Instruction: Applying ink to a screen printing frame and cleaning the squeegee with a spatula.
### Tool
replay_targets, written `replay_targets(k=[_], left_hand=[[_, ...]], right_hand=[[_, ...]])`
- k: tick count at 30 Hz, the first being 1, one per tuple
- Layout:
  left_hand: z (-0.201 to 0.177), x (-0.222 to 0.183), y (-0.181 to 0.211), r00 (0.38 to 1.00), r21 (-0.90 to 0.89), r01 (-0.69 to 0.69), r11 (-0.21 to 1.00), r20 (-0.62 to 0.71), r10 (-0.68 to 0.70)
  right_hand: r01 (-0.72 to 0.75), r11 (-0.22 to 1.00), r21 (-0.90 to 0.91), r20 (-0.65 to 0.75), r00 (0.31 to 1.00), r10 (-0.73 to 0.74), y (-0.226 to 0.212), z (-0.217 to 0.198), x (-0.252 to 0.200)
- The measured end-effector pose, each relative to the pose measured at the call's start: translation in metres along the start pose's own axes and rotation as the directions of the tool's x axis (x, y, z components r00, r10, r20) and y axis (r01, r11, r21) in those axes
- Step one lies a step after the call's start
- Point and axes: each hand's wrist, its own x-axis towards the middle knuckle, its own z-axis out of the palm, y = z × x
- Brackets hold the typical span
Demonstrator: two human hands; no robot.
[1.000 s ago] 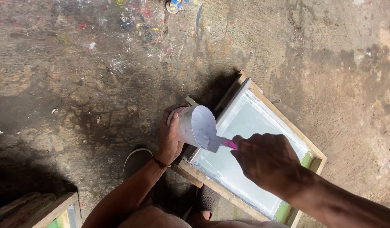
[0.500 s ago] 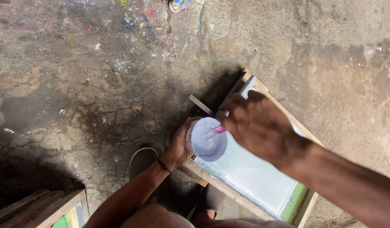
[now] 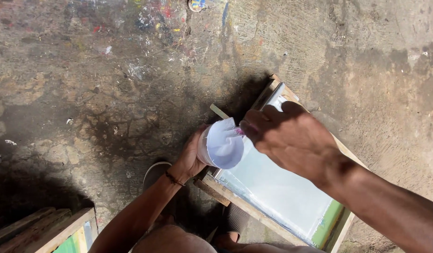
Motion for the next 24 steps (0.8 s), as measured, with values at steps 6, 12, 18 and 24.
replay_targets(k=[6,12,18,24], left_hand=[[0.012,0.0,0.012,0.995,0.021,-0.001,1.0,0.095,-0.001],[0.019,0.0,0.007,0.992,-0.032,0.057,0.998,0.116,-0.053],[0.005,0.0,0.007,0.986,0.133,-0.138,0.981,-0.073,0.148],[0.027,0.0,0.011,0.919,0.168,-0.375,0.912,-0.062,0.389]], right_hand=[[-0.005,0.99,-0.139,-0.11,0.994,-0.01,-0.006,-0.012,-0.009],[0.119,0.949,-0.291,-0.507,0.823,-0.258,-0.007,-0.032,-0.002],[-0.109,0.992,0.062,-0.051,0.992,0.112,-0.016,-0.021,-0.003],[-0.189,0.969,0.159,0.108,0.979,0.174,-0.022,-0.015,-0.008]])
